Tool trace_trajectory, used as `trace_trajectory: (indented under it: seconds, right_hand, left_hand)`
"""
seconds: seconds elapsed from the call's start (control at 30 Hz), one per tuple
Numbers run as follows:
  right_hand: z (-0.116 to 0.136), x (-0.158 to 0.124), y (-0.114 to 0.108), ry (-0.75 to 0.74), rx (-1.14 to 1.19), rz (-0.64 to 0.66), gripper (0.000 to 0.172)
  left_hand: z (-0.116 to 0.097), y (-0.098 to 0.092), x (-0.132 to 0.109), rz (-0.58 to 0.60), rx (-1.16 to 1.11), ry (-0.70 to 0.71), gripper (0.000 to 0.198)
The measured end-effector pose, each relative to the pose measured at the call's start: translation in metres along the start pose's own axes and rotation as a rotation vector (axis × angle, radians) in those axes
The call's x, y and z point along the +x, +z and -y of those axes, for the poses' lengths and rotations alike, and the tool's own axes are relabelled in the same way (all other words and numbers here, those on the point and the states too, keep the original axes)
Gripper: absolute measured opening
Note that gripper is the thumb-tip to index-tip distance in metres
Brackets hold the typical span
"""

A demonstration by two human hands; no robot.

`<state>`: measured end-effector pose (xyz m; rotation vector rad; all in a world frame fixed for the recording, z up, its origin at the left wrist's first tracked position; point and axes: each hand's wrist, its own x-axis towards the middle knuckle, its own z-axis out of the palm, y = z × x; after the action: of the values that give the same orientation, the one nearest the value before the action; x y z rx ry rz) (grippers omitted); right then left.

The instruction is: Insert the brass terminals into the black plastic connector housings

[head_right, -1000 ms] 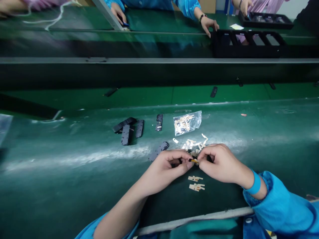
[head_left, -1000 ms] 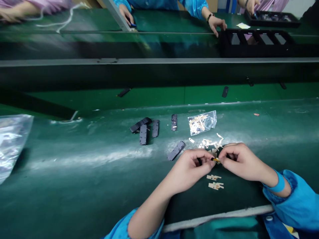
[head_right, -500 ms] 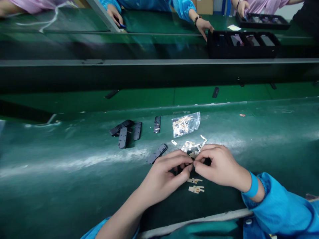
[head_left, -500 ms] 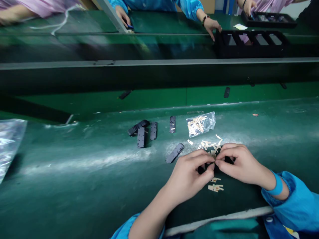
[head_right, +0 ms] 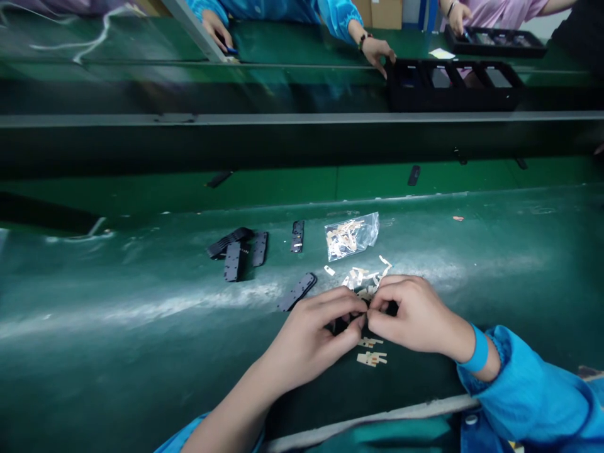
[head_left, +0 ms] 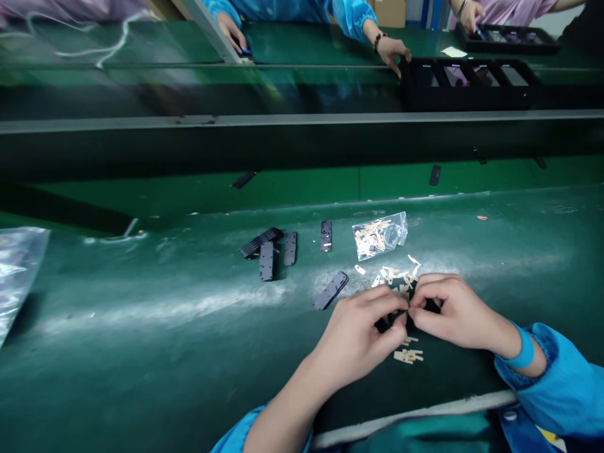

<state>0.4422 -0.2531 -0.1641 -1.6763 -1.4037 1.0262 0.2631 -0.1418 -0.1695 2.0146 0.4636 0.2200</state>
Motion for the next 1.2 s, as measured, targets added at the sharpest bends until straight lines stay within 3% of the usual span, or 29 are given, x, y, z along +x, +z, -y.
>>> trace_trajectory:
  seconds: [0.73, 1.2]
  right_hand:
    - [-0.0029, -0.0008, 0.0033, -0.064, -0.138, -0.035, 0.012]
    - [-0.0037, -0.0003, 0.0019, -0.051, -0.095, -0.042, 0.012]
  left_hand:
    - [0.0020, 0.0016, -0.0010, 0.036, -0.002, -0.027, 0.017]
    - [0.0031, 0.0012, -0.0010, 0.032, -0.016, -0.041, 0.017]
